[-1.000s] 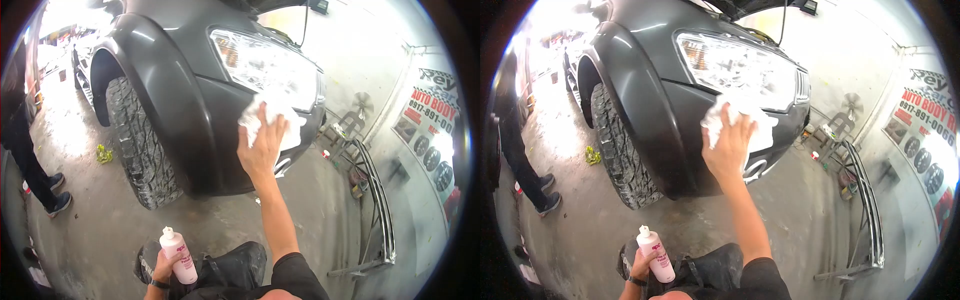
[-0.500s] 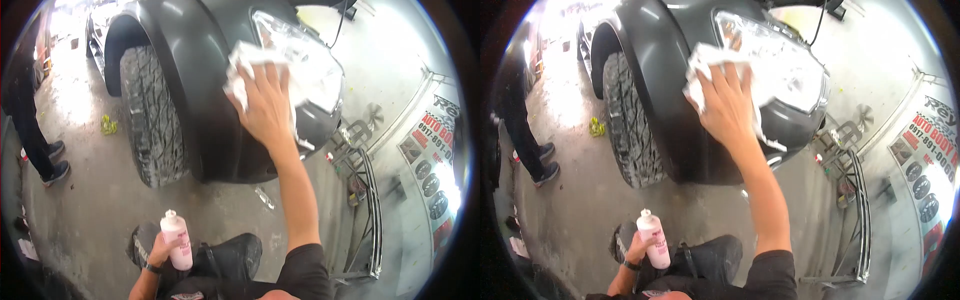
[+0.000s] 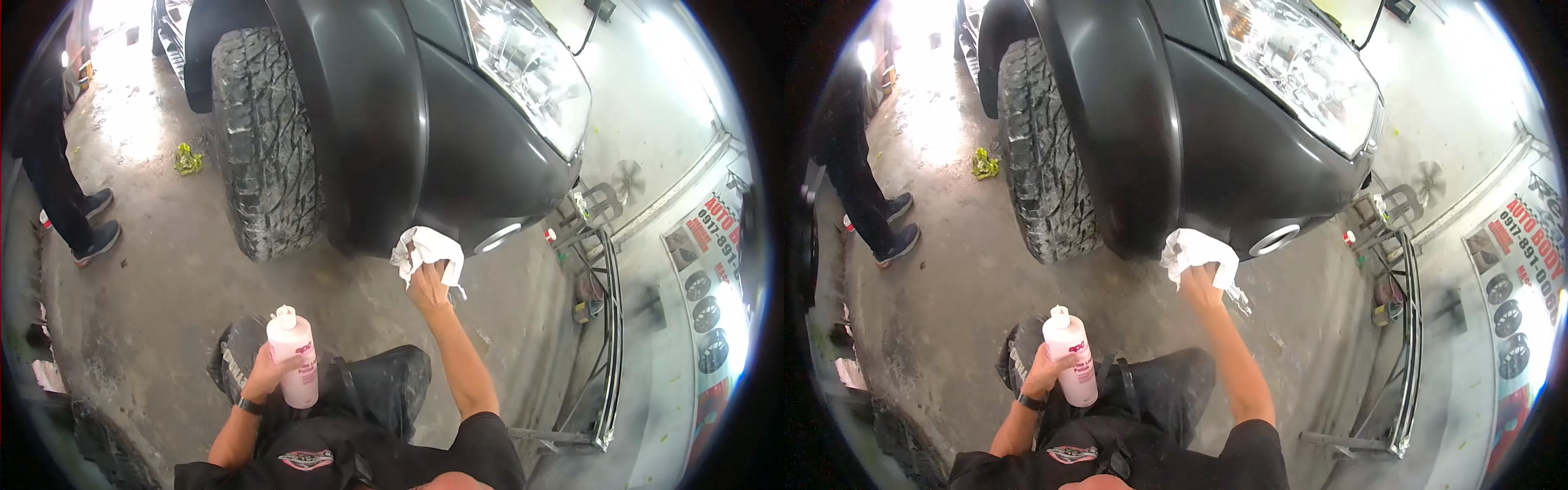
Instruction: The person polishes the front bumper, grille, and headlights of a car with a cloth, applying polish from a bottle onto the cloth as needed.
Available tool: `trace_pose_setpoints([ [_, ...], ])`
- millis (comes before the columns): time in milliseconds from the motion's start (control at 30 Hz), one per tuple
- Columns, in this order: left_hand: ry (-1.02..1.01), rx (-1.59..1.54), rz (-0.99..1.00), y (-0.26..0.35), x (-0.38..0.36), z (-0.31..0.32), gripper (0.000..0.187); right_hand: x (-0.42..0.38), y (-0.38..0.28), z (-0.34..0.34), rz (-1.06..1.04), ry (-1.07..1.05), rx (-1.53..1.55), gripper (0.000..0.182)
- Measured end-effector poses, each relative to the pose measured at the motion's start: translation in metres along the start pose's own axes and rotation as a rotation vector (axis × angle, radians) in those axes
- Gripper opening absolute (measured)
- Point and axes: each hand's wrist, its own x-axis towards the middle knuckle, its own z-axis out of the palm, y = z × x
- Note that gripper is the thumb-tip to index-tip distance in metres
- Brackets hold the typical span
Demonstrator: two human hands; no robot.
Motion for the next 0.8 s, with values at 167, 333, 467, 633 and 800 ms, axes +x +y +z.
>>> trace_pose_setpoints([
  [167,0.025,0.031,0.035,0.012,-0.003,0.002,0.046,0.122,-0.017,-0.048,-0.110,0.163,-0.008,0.078],
  [333,0.001,-0.018,0.016,0.012,-0.002,0.005,0.045,0.216,-0.035,-0.104,-0.327,0.103,-0.029,0.044],
  [467,-0.001,-0.041,-0.012,0.014,0.002,0.008,0.047,0.121,-0.013,-0.054,-0.507,-0.118,0.038,0.037],
  [633,-0.012,-0.045,-0.009,0.017,0.002,0.010,0.048,0.061,-0.004,-0.031,-0.195,-0.297,0.559,0.030],
  [800,-0.021,0.000,-0.006,0.019,0.001,0.005,0.049,0.079,-0.009,-0.047,-0.108,-0.568,0.658,0.025],
])
